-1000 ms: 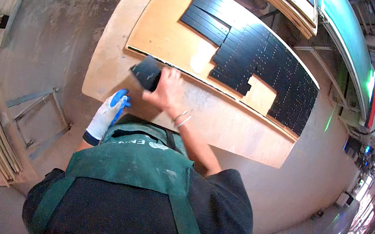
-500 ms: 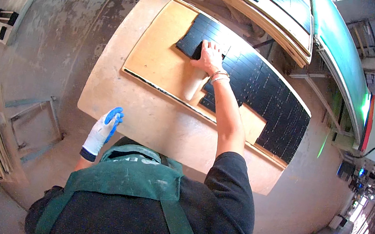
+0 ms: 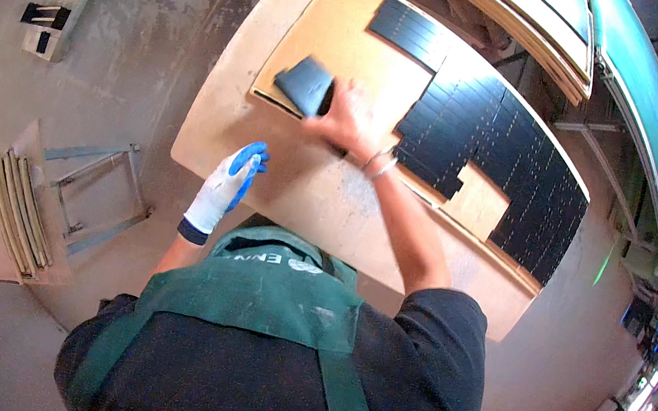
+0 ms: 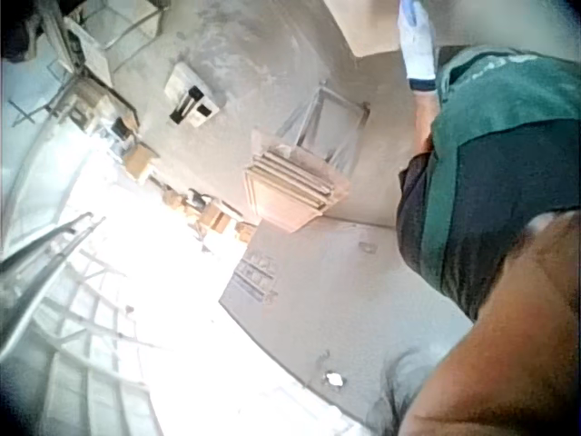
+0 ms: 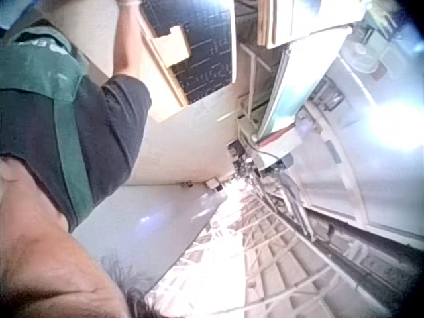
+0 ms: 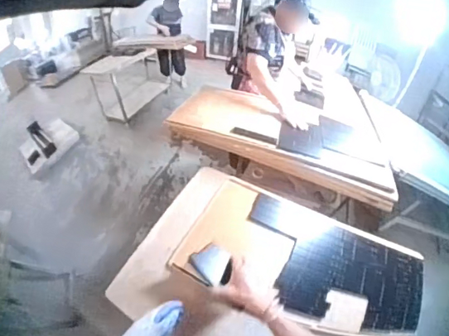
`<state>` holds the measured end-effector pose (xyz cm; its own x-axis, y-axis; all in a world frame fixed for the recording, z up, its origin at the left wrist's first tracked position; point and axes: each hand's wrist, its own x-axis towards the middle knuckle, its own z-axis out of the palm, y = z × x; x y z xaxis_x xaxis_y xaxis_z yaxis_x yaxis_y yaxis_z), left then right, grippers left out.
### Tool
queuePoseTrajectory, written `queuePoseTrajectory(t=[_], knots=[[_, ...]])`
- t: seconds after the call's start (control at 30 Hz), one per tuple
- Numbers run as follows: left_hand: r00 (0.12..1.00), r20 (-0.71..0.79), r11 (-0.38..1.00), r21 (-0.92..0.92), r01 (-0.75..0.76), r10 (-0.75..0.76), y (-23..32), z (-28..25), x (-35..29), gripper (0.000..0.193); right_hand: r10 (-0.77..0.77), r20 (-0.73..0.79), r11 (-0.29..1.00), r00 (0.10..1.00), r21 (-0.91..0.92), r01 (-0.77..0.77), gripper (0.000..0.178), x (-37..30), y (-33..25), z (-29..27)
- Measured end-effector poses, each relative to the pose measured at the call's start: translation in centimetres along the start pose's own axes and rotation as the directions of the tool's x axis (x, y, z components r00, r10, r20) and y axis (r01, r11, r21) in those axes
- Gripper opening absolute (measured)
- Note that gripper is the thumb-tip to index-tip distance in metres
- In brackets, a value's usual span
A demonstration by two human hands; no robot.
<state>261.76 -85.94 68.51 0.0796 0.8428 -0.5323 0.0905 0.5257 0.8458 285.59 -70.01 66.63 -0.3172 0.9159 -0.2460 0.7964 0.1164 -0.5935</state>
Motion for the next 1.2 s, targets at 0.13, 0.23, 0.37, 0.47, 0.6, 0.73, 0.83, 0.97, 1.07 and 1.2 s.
queuePoseTrajectory(t=[0.13, 0.23, 0.37, 0.47, 0.6, 0.73, 0.83, 0.97, 1.07, 1.2], knots=[[0.999, 0.016, 0.974, 0.222, 0.035, -0.04, -1.1, -0.9, -1.1, 0.046, 0.05, -0.048, 0.999, 0.998, 0.007, -0.05, 0.08, -9.5, -3.8, 8.0], [0.998, 0.004, 0.959, 0.276, -0.059, 0.06, -6.2, -2.1, -1.8, 0.046, 0.203, -0.168, 0.978, 0.965, -0.017, -0.209, 0.083, -11.6, -5.4, 13.2], [0.875, 0.145, 0.621, 0.652, -0.436, 0.462, -6.1, -2.6, -1.2, 0.048, 0.29, -0.301, 0.945, 0.908, -0.06, -0.321, 0.087, -11.2, -7.2, 15.6], [0.919, 0.134, 0.601, 0.719, -0.348, 0.372, -8.3, -2.7, 0.9, 0.051, 0.381, -0.243, 0.923, 0.892, 0.049, -0.381, 0.089, -11.3, -8.2, 16.5], [0.952, 0.028, 0.745, 0.616, -0.256, 0.304, -6.3, -2.9, 1.3, 0.051, 0.416, -0.127, 0.867, 0.9, 0.355, -0.351, 0.053, -11.6, -7.9, 19.1], [0.953, 0.057, 0.652, 0.717, -0.246, 0.297, -4.5, -4.0, 1.7, 0.047, 0.281, -0.045, 0.788, 0.959, 0.58, -0.203, 0.053, -12.4, -7.7, 18.6], [0.929, 0.157, 0.546, 0.771, -0.328, 0.336, -5.3, -5.0, 1.6, 0.044, 0.228, 0.067, 0.732, 0.971, 0.646, -0.216, 0.056, -13.3, -5.2, 15.4], [0.986, -0.072, 0.742, 0.667, -0.066, 0.153, -4.2, -4.3, 0.9, 0.049, 0.033, -0.535, 0.999, 0.844, 0.021, -0.026, 0.044, -14.5, 4.7, 8.2], [0.995, -0.094, 0.88, 0.474, 0.026, 0.021, -3.7, -3.8, 0.9, 0.051, 0.246, -0.536, 0.849, 0.807, -0.283, -0.447, 0.063, -16.3, 14.2, 0.5], [0.99, -0.095, 0.793, 0.609, -0.029, 0.109, -3.3, -3.4, 0.8, 0.052, 0.347, -0.353, 0.857, 0.869, -0.257, -0.447, 0.065, -17.4, 19.5, -2.4]])
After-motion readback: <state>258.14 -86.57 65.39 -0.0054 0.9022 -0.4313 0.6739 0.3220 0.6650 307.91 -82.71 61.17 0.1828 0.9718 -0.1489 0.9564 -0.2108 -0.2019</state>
